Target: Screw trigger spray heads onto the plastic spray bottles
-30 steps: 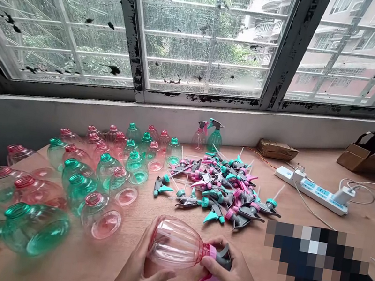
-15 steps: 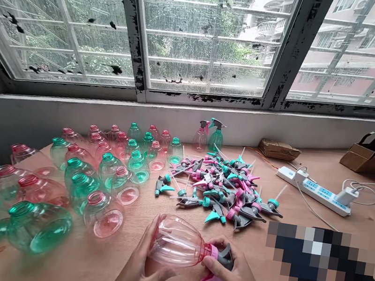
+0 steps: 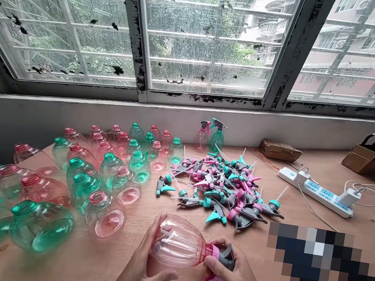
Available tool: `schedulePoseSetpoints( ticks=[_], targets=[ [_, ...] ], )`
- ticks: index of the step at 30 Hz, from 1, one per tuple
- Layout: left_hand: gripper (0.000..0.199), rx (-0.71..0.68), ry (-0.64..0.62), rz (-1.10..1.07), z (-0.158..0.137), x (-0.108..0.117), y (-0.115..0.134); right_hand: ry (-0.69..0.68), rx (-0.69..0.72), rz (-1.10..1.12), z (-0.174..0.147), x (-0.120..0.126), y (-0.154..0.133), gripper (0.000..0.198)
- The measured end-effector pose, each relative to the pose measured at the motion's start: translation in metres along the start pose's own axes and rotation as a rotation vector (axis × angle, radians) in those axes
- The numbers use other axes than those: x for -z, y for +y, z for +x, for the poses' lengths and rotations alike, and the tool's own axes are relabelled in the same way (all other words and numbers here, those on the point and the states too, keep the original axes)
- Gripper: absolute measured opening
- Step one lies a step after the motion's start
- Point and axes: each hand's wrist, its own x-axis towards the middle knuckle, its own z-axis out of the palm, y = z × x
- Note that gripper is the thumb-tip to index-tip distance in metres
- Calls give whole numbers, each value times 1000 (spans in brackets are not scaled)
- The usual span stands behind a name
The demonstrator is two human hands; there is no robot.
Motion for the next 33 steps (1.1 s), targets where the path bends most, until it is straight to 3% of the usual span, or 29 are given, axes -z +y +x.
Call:
schedulePoseSetpoints(
  ticks=[13, 19, 33],
  targets=[
    [85, -16, 20, -33, 1, -1, 1, 34, 4, -10, 2, 0, 4, 37],
    [96, -20, -33, -6, 0, 0, -9, -26, 7, -12, -1, 1, -4, 32],
    [85, 0, 36, 14, 3, -1, -3, -17, 19, -41, -2, 0, -4, 30]
  ],
)
